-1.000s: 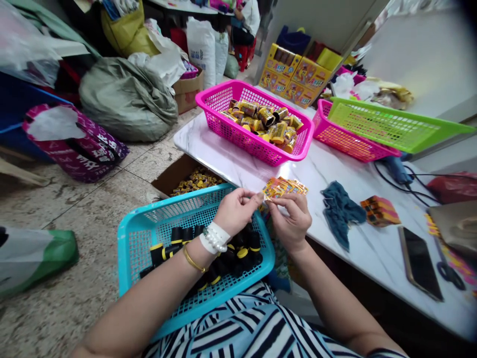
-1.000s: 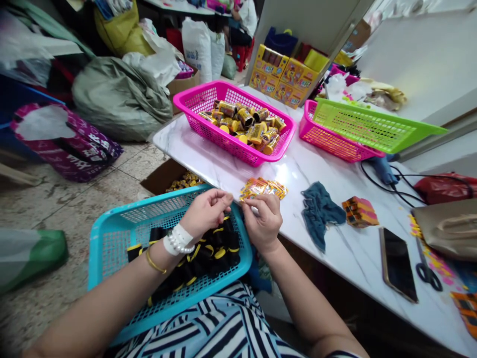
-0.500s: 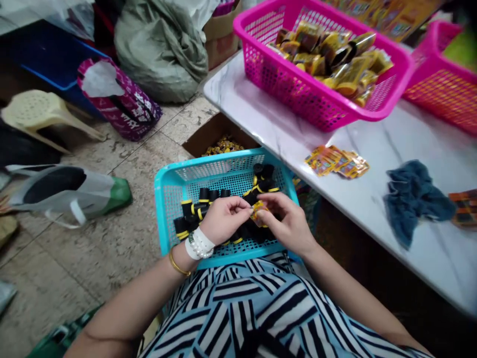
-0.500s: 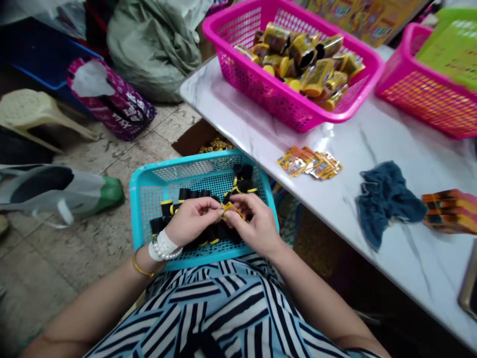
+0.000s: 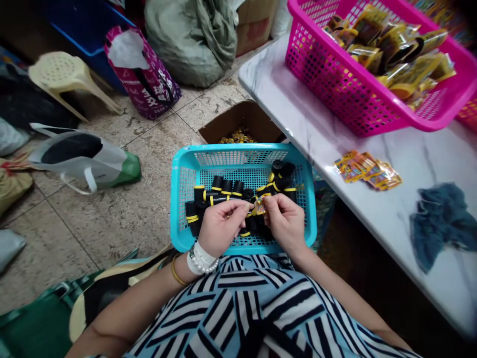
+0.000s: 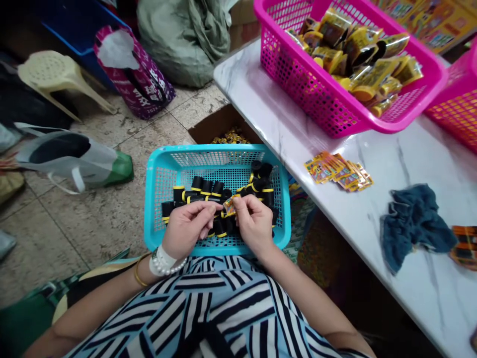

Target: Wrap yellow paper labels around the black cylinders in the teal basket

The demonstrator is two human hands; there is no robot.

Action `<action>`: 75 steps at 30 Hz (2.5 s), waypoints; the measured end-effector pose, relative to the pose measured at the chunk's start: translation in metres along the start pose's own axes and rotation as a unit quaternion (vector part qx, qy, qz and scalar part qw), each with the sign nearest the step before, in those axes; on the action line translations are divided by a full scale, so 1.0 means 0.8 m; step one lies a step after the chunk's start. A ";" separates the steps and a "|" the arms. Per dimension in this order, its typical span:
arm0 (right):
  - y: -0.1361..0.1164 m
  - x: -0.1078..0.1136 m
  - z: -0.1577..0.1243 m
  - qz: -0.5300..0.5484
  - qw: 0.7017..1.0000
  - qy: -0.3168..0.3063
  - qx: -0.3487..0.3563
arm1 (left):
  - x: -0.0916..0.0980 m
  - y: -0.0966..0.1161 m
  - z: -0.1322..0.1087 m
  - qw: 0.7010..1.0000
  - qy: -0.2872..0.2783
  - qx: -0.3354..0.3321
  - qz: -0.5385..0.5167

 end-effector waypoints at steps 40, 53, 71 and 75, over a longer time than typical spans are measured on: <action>-0.033 -0.088 0.073 -0.461 0.837 -0.258 0.141 | 0.040 -0.057 0.012 0.979 0.011 0.131 -0.158; -0.024 -0.032 0.020 -0.051 0.964 -0.261 -0.030 | -0.010 -0.064 0.030 0.964 -0.076 0.166 -0.195; 0.005 -0.031 0.008 0.003 0.990 -0.142 -0.023 | -0.019 -0.051 0.057 0.926 0.083 0.140 -0.340; -0.026 -0.076 -0.016 -0.148 0.962 -0.203 0.110 | -0.029 -0.041 0.067 0.948 0.115 0.111 -0.275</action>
Point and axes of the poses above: each hand's wrist, its own z-axis towards the middle knuckle, its own x-axis out of the back of the hand, y = z × x, the point moved 10 cm from there along z, towards the middle knuckle, and after that the axes turned 11 degrees about z, right-handed, at the moved point
